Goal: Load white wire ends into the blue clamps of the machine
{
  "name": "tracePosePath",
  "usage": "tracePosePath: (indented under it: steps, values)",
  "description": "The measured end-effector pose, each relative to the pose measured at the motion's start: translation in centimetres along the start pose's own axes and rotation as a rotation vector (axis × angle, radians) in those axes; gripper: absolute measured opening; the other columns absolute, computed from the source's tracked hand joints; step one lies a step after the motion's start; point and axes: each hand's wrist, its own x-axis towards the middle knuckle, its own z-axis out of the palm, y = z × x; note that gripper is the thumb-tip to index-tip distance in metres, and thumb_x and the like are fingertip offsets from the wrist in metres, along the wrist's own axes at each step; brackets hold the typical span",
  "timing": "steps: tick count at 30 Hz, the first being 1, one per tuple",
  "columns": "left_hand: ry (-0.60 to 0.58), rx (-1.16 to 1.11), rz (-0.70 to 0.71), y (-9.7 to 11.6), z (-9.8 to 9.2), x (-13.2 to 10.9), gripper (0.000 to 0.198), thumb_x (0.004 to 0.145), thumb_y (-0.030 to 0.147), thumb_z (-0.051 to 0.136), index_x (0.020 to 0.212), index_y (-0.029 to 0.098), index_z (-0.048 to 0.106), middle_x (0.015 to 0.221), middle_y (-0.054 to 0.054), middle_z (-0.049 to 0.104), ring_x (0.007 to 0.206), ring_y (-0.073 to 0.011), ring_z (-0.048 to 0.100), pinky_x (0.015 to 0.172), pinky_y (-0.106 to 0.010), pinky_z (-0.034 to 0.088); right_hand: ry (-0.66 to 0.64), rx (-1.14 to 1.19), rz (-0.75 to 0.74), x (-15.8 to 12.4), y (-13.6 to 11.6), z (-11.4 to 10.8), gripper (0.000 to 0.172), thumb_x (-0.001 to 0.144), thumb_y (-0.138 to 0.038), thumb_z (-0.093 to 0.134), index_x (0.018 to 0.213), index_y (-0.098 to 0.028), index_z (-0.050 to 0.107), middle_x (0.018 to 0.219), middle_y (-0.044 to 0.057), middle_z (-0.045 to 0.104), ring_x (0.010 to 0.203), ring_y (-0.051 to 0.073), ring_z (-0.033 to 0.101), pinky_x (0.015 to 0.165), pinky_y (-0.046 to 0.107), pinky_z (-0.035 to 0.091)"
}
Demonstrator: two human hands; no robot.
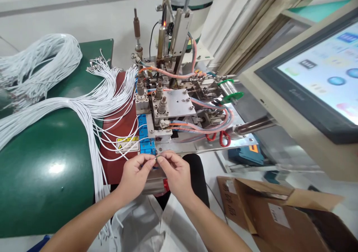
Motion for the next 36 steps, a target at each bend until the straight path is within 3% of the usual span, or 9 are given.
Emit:
tracePosePath:
  steps: [3, 7, 13, 17, 22, 24, 30, 36]
  values:
    - [0.054, -0.047, -0.005, -0.1, 0.2, -0.1, 0.014, 0.078, 0.026, 0.053, 0.075, 0.015, 0.061, 0.068, 0.001, 0.061, 0.063, -0.0105, 0.054, 0.062, -0.021, 0.044, 0.009, 0.115, 0.029, -0.1, 0.5, 0.6, 0.012, 0.074, -0.02, 0.057, 0.063, -0.018, 0.058, 0.066, -0.001, 0.054, 0.061, 0.011, 0.053, 0.059, 0.025, 0.045]
    - [0.063, -0.082, -0.003, -0.2, 0.2, -0.2, 0.013, 0.079, 0.025, 0.051, 0.075, 0.015, 0.059, 0.066, 0.001, 0.058, 0.062, -0.0099, 0.052, 0.062, -0.02, 0.043, 0.002, 0.071, -0.018, 0.1, 0.7, 0.8, 0.011, 0.075, -0.02, 0.057, 0.065, -0.017, 0.059, 0.067, 0.0, 0.055, 0.062, 0.012, 0.054, 0.06, 0.025, 0.046]
    - [0.05, -0.106, -0.019, 0.0, 0.1, -0.1, 0.015, 0.08, 0.025, 0.05, 0.075, 0.015, 0.058, 0.067, 0.001, 0.057, 0.063, -0.0096, 0.051, 0.062, -0.019, 0.042, 0.018, -0.169, -0.256, 0.3, 0.3, 0.5, 0.009, 0.075, -0.015, 0.056, 0.068, -0.018, 0.06, 0.069, 0.002, 0.057, 0.064, 0.013, 0.055, 0.061, 0.026, 0.045]
    - [-0.019, -0.084, -0.044, 0.2, -0.3, -0.1, 0.017, 0.08, 0.026, 0.048, 0.072, 0.014, 0.057, 0.064, 0.001, 0.056, 0.059, -0.0095, 0.049, 0.059, -0.02, 0.041, -0.084, -0.3, -0.373, 1.0, -0.4, -0.4, 0.01, 0.074, -0.012, 0.055, 0.069, -0.018, 0.061, 0.069, 0.002, 0.059, 0.064, 0.013, 0.056, 0.061, 0.025, 0.046]
    - [-0.158, 0.122, -0.051, 0.4, -0.9, 0.0, 0.021, 0.08, 0.026, 0.047, 0.066, 0.015, 0.057, 0.059, 0.002, 0.054, 0.053, -0.0091, 0.045, 0.054, -0.02, 0.037, -0.301, -0.531, -0.33, 1.6, -1.9, -2.1, 0.012, 0.073, -0.012, 0.052, 0.065, -0.019, 0.058, 0.064, 0.0, 0.056, 0.06, 0.012, 0.053, 0.058, 0.023, 0.043]
    - [-0.182, 0.217, -0.023, 0.4, -0.9, 0.0, 0.02, 0.079, 0.024, 0.047, 0.066, 0.015, 0.059, 0.06, 0.002, 0.056, 0.057, -0.0102, 0.047, 0.055, -0.02, 0.037, -0.33, -0.616, -0.307, 1.5, -2.2, -2.2, 0.012, 0.072, -0.012, 0.051, 0.065, -0.019, 0.058, 0.065, 0.0, 0.056, 0.06, 0.012, 0.052, 0.058, 0.024, 0.042]
    - [0.009, 0.191, 0.009, 0.1, -0.2, -0.3, 0.018, 0.08, 0.028, 0.048, 0.072, 0.016, 0.059, 0.063, 0.001, 0.059, 0.056, -0.0102, 0.05, 0.051, -0.019, 0.039, -0.042, -0.423, -0.144, 0.4, -0.9, -0.2, 0.014, 0.072, -0.013, 0.05, 0.059, -0.018, 0.051, 0.06, -0.001, 0.051, 0.055, 0.011, 0.049, 0.053, 0.022, 0.041]
    - [0.0, 0.09, -0.025, 0.2, -0.3, -0.3, 0.02, 0.081, 0.032, 0.048, 0.074, 0.015, 0.056, 0.053, 0.004, 0.051, 0.049, -0.0086, 0.047, 0.051, -0.019, 0.039, 0.001, -0.275, -0.134, 0.3, -0.1, 0.0, 0.006, 0.074, -0.017, 0.055, 0.071, -0.018, 0.06, 0.072, 0.002, 0.057, 0.068, 0.014, 0.055, 0.061, 0.026, 0.044]
